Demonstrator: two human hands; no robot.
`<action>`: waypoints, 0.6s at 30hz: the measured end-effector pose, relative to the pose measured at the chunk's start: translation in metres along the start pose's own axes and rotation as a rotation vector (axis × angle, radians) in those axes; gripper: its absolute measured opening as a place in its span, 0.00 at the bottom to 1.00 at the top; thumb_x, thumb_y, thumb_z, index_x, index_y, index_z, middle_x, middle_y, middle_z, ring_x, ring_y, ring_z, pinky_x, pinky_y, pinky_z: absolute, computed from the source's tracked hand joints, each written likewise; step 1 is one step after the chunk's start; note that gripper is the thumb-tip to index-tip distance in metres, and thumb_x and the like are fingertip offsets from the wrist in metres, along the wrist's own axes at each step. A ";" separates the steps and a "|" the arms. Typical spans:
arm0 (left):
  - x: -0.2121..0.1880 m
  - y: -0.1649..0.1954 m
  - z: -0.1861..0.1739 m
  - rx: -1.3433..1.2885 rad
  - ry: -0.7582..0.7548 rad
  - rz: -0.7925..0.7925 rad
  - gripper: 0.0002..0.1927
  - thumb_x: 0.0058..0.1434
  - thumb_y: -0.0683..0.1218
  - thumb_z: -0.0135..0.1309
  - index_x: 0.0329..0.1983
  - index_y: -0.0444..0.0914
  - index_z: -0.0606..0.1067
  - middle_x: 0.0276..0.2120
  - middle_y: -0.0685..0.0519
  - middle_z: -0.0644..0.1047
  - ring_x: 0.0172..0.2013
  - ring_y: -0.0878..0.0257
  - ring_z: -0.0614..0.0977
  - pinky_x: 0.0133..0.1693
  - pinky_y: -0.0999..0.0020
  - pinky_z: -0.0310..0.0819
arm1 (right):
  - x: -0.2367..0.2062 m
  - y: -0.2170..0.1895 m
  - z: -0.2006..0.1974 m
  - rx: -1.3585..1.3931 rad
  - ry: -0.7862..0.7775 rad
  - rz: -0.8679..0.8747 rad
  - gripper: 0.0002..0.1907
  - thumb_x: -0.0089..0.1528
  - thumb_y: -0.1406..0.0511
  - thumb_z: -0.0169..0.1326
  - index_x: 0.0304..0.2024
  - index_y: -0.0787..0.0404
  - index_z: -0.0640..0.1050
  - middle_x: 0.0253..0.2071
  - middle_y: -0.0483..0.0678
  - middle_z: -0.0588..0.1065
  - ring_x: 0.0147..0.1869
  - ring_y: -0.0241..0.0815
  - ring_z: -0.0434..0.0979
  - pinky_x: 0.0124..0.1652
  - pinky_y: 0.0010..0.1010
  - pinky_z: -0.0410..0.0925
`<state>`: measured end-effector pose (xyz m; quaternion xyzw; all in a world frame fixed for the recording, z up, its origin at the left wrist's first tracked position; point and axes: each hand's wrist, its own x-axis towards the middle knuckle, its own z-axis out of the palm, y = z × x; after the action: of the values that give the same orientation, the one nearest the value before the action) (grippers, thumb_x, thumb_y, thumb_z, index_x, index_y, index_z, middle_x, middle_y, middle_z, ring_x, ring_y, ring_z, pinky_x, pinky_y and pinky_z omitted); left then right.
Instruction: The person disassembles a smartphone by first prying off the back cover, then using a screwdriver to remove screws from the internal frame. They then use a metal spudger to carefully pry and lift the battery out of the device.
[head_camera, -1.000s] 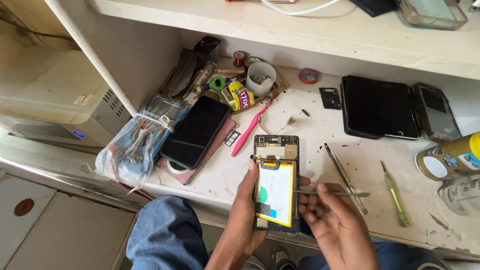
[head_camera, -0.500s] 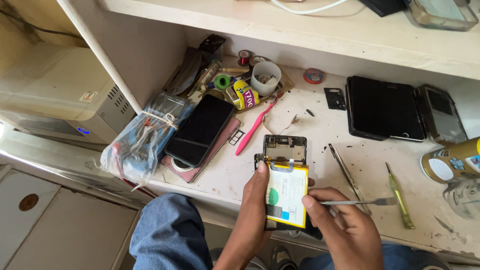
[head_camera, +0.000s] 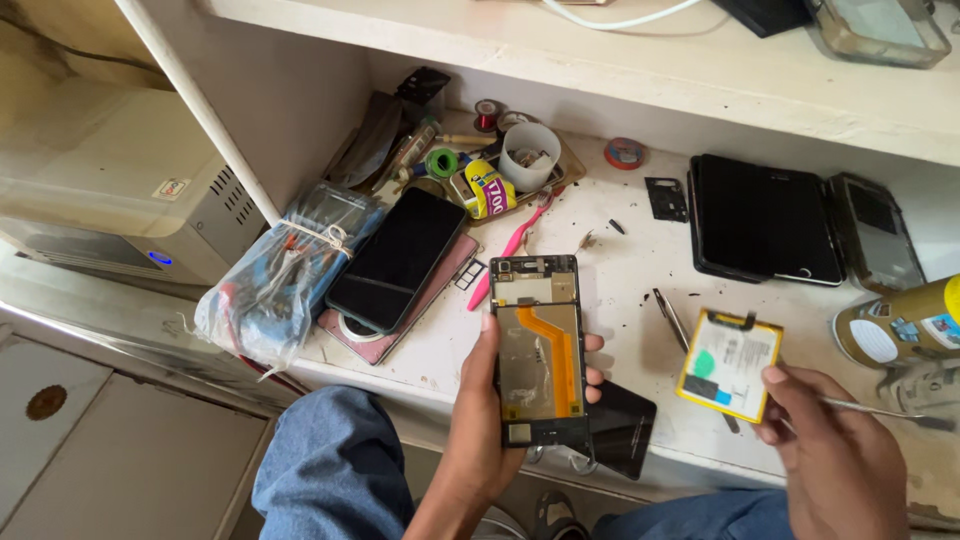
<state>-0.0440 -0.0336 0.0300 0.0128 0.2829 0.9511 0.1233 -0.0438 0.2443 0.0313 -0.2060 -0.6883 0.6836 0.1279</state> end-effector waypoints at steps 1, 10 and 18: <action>0.000 0.000 0.000 -0.037 -0.020 -0.016 0.41 0.72 0.67 0.27 0.67 0.29 0.65 0.49 0.38 0.79 0.41 0.55 0.83 0.48 0.60 0.81 | 0.004 0.003 -0.005 -0.053 0.014 -0.023 0.14 0.68 0.66 0.56 0.46 0.76 0.78 0.32 0.50 0.72 0.35 0.37 0.66 0.35 0.28 0.62; -0.002 -0.002 -0.002 -0.121 -0.112 -0.045 0.40 0.73 0.64 0.30 0.68 0.24 0.63 0.53 0.33 0.78 0.45 0.51 0.83 0.51 0.57 0.81 | 0.025 0.024 -0.026 -0.213 0.189 -0.046 0.15 0.70 0.66 0.57 0.47 0.76 0.78 0.28 0.51 0.69 0.27 0.35 0.64 0.25 0.29 0.59; -0.008 0.004 0.005 -0.092 -0.172 0.012 0.33 0.64 0.49 0.36 0.71 0.31 0.56 0.54 0.28 0.75 0.46 0.47 0.82 0.51 0.52 0.81 | 0.028 0.013 -0.023 -0.281 0.353 -0.193 0.19 0.73 0.58 0.48 0.48 0.72 0.74 0.30 0.49 0.69 0.27 0.36 0.65 0.24 0.29 0.60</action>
<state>-0.0371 -0.0361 0.0371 0.0903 0.2273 0.9592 0.1420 -0.0564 0.2778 0.0165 -0.2713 -0.7600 0.5194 0.2811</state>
